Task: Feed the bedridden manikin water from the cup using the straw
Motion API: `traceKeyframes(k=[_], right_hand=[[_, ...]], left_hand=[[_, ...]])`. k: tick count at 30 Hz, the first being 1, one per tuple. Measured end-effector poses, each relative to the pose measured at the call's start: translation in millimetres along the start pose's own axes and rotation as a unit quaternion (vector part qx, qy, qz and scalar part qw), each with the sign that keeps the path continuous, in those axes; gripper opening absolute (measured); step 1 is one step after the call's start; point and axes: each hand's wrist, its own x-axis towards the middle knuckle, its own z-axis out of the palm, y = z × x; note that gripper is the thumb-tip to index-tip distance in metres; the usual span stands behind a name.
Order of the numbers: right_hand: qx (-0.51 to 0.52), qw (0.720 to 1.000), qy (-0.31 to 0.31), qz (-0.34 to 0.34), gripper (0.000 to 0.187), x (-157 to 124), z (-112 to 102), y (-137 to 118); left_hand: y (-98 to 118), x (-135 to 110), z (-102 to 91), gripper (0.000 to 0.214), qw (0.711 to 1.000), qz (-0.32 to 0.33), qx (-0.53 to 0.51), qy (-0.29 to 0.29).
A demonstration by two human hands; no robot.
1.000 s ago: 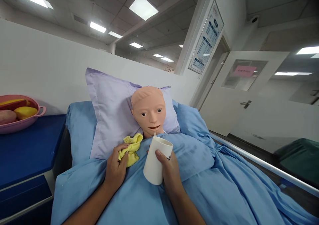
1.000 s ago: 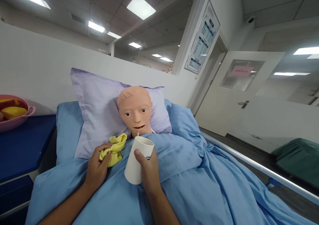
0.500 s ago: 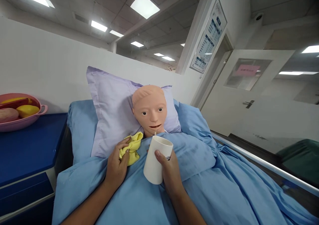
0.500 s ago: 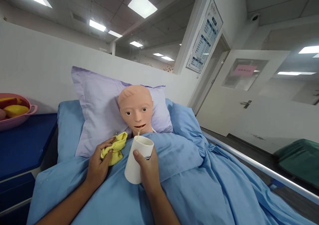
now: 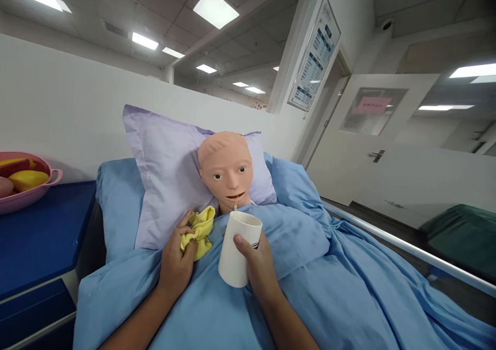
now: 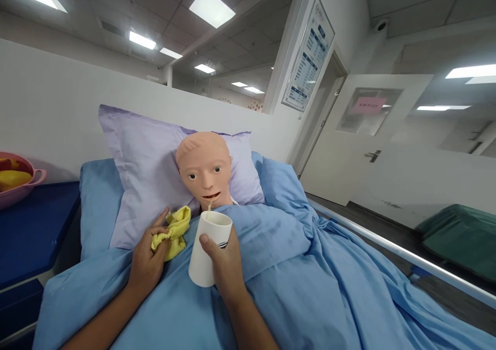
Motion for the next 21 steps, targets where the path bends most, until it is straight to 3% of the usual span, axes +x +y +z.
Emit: traceKeyframes(k=[21], right_hand=[[0.000,1.000,-0.001,0.008,0.058,0.3,0.4,-0.5]], left_hand=[[0.6,0.4,-1.7,0.008,1.000,0.013,0.002,0.001]])
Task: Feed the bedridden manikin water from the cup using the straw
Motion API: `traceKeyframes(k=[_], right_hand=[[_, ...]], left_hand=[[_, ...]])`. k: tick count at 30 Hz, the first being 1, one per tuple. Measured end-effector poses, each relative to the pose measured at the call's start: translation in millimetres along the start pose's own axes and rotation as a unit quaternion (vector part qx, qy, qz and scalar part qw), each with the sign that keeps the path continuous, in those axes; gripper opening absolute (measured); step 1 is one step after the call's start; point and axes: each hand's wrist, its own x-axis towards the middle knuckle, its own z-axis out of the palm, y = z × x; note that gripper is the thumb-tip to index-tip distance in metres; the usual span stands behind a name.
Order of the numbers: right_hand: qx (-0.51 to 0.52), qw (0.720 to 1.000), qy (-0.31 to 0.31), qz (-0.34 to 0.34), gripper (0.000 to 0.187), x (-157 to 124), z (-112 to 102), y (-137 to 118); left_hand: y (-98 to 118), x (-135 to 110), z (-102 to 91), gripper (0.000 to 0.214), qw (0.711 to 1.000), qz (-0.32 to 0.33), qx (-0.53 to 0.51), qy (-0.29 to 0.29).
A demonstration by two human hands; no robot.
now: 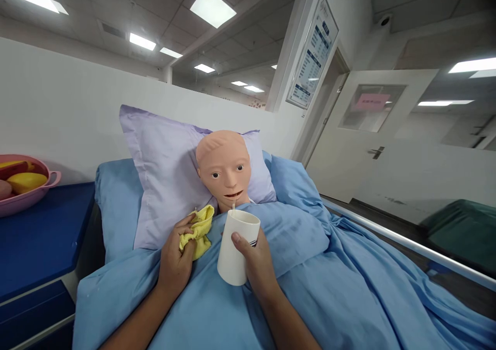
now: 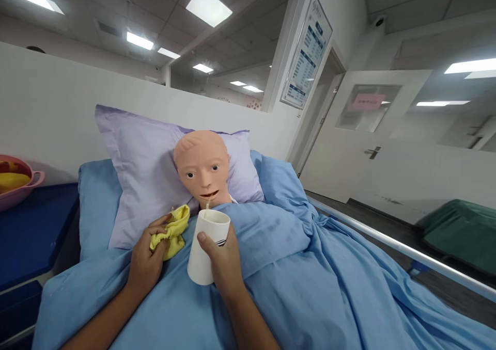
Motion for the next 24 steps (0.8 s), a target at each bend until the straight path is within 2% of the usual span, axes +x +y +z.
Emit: traceKeyframes(k=[10,15,17,21,24], right_hand=[[0.004,1.000,0.011,-0.016,0.055,-1,0,-2],[0.002,1.000,0.013,-0.022,0.051,0,0,-2],[0.007,1.000,0.016,-0.026,0.052,0,0,-2],[0.015,0.999,0.021,-0.034,0.054,1,0,-1],[0.004,0.997,0.034,-0.062,0.054,-2,3,-1]], left_hand=[[-1,1,1.2,0.007,1.000,-0.003,-0.003,-0.006],[-3,0,-0.5,0.010,0.999,-0.025,0.003,-0.021],[-3,-1,-0.6,0.017,0.999,-0.035,0.008,-0.034],[6,1,0.3,0.047,0.995,-0.069,0.060,-0.046],[18,6,-2.5,0.046,0.988,-0.085,0.106,-0.075]])
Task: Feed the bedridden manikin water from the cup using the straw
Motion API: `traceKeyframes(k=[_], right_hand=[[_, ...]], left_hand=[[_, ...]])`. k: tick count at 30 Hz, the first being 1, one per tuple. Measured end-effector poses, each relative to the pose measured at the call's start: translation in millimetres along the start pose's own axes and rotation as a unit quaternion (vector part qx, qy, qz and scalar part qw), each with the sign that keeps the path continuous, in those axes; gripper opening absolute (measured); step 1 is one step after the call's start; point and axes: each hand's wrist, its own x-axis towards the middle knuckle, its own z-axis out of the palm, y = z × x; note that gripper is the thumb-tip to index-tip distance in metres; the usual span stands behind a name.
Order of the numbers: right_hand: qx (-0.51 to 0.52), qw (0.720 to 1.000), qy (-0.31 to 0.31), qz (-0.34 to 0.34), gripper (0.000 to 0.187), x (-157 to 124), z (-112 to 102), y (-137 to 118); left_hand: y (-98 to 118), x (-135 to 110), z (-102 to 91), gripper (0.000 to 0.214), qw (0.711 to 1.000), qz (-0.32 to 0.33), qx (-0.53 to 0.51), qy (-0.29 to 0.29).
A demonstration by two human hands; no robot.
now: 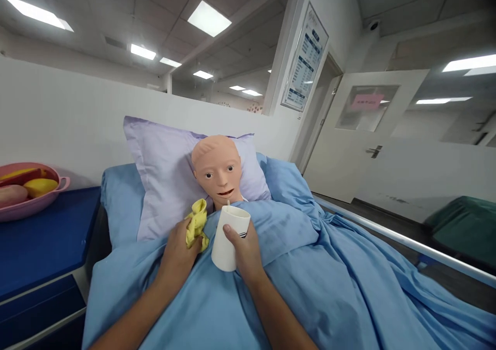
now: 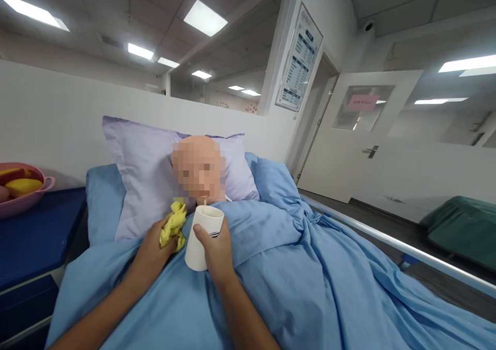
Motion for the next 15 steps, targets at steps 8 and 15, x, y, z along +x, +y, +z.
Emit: traceKeyframes(k=[8,15], right_hand=[[-0.014,0.985,0.125,-0.119,0.050,-18,7,-9],[0.006,0.980,0.166,-0.111,0.056,-6,-1,-2]], left_hand=[[49,26,-18.5,0.016,0.985,0.166,0.000,0.045],[71,77,20.3,0.030,0.831,0.535,0.148,0.019]])
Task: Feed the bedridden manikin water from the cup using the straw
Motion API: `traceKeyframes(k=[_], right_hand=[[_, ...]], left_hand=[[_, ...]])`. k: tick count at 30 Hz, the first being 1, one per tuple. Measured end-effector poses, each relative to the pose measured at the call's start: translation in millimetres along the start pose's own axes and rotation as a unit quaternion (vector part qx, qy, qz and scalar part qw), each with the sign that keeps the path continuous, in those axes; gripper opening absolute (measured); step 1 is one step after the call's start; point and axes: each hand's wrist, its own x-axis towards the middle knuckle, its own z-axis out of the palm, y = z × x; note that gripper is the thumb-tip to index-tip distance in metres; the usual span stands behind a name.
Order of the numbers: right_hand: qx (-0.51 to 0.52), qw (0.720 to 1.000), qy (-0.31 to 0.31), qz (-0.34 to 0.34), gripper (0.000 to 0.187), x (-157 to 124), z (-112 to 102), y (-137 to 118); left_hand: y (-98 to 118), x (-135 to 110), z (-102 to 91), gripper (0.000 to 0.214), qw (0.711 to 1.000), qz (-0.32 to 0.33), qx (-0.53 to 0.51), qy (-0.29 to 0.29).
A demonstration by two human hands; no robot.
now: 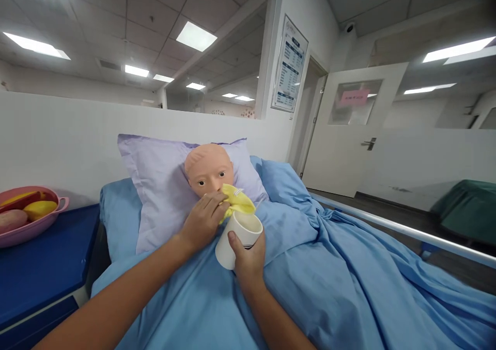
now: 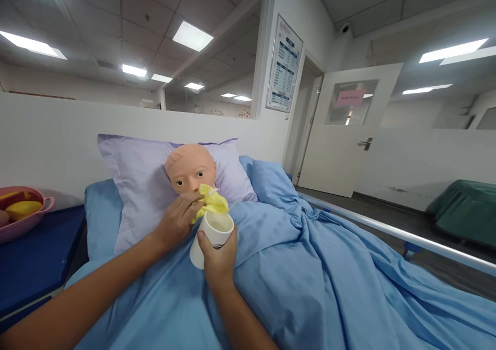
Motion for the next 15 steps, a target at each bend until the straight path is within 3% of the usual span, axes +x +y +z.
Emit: traceKeyframes(k=[4,7,11,15], right_hand=[[0.015,1.000,0.014,0.024,0.055,4,0,2],[0.021,1.000,0.011,0.019,0.054,4,1,1],[0.027,1.000,-0.016,0.001,0.055,4,1,2],[0.024,0.999,-0.031,-0.006,0.054,3,0,5]], left_hand=[[-2,8,17.8,0.027,0.998,0.037,0.051,-0.027],[3,-3,22.4,0.029,0.998,0.028,0.051,-0.023],[7,-30,18.2,0.038,0.999,-0.020,0.007,-0.025],[2,-34,6.8,0.039,0.999,0.004,-0.027,-0.020]])
